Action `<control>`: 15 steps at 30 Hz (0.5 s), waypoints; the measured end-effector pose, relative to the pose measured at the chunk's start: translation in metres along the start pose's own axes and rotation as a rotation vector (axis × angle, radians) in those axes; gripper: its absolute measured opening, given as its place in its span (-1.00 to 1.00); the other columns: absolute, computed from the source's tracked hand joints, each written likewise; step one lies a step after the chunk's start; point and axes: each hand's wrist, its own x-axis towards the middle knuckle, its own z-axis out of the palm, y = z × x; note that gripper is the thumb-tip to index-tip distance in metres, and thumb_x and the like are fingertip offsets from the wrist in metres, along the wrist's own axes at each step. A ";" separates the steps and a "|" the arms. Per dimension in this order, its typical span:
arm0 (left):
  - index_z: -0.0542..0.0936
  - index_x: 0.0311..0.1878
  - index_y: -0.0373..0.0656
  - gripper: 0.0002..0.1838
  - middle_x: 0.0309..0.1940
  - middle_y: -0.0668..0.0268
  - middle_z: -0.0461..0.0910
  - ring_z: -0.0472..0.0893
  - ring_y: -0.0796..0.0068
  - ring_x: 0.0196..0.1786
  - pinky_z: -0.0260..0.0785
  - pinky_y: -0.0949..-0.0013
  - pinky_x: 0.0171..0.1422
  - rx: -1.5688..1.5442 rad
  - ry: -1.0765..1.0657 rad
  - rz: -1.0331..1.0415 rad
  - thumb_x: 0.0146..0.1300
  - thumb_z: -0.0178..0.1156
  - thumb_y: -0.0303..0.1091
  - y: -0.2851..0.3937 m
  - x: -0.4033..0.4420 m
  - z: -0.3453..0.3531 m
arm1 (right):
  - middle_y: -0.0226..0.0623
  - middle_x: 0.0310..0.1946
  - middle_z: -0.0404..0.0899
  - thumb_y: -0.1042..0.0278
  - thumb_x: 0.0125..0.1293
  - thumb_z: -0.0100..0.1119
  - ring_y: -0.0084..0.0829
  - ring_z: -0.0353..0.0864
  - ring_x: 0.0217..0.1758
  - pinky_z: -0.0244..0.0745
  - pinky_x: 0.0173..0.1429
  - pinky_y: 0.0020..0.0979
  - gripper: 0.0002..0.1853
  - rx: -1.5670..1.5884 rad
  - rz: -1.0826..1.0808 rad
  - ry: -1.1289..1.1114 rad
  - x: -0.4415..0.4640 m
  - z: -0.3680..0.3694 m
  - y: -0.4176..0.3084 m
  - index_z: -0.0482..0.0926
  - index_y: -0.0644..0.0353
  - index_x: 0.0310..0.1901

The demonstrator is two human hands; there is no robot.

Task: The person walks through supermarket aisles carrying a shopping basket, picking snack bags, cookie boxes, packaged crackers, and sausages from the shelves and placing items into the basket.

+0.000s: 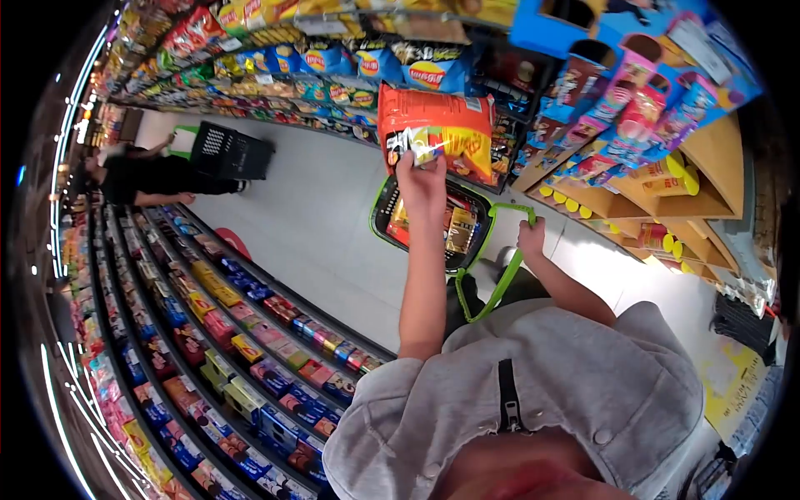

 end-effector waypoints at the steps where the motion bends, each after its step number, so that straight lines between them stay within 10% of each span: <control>1: 0.49 -0.03 -0.10 -0.73 -0.15 0.34 0.52 0.48 0.45 -0.11 0.44 0.29 0.04 -0.033 0.019 -0.001 0.21 0.17 -0.31 -0.011 0.005 0.014 | -0.24 -0.58 0.40 0.37 0.18 0.04 -0.40 0.40 -0.72 0.33 -0.71 -0.34 -0.67 0.007 0.024 -0.009 -0.005 -0.005 -0.017 0.22 0.25 -0.07; 8: 0.14 0.33 0.17 -0.32 0.06 0.24 0.35 0.36 0.30 0.09 0.37 -0.03 0.25 0.086 -0.062 0.187 0.20 0.24 -0.39 -0.097 0.038 0.086 | -0.03 -0.46 0.51 0.34 0.19 0.05 -0.20 0.54 -0.65 0.46 -0.62 -0.25 -0.67 0.076 0.102 -0.048 0.001 -0.030 -0.054 0.25 0.28 -0.08; 13: 0.26 0.34 0.13 -0.25 0.08 0.24 0.16 0.35 0.40 0.09 0.27 0.24 0.21 1.276 -0.124 0.573 0.07 0.33 -0.46 -0.132 0.068 0.060 | -0.07 -0.47 0.51 0.32 0.20 0.06 -0.24 0.54 -0.67 0.46 -0.64 -0.27 -0.67 0.072 0.097 -0.055 0.024 -0.040 -0.041 0.26 0.28 -0.08; 15: 0.31 0.32 0.07 -0.24 0.12 0.15 0.11 0.30 0.15 0.11 0.19 0.20 0.26 1.489 -0.206 0.765 0.00 0.33 -0.49 -0.132 0.083 0.050 | -0.06 -0.46 0.51 0.31 0.20 0.07 -0.24 0.55 -0.65 0.47 -0.63 -0.26 -0.67 0.083 0.102 -0.085 0.031 -0.038 -0.037 0.27 0.28 -0.09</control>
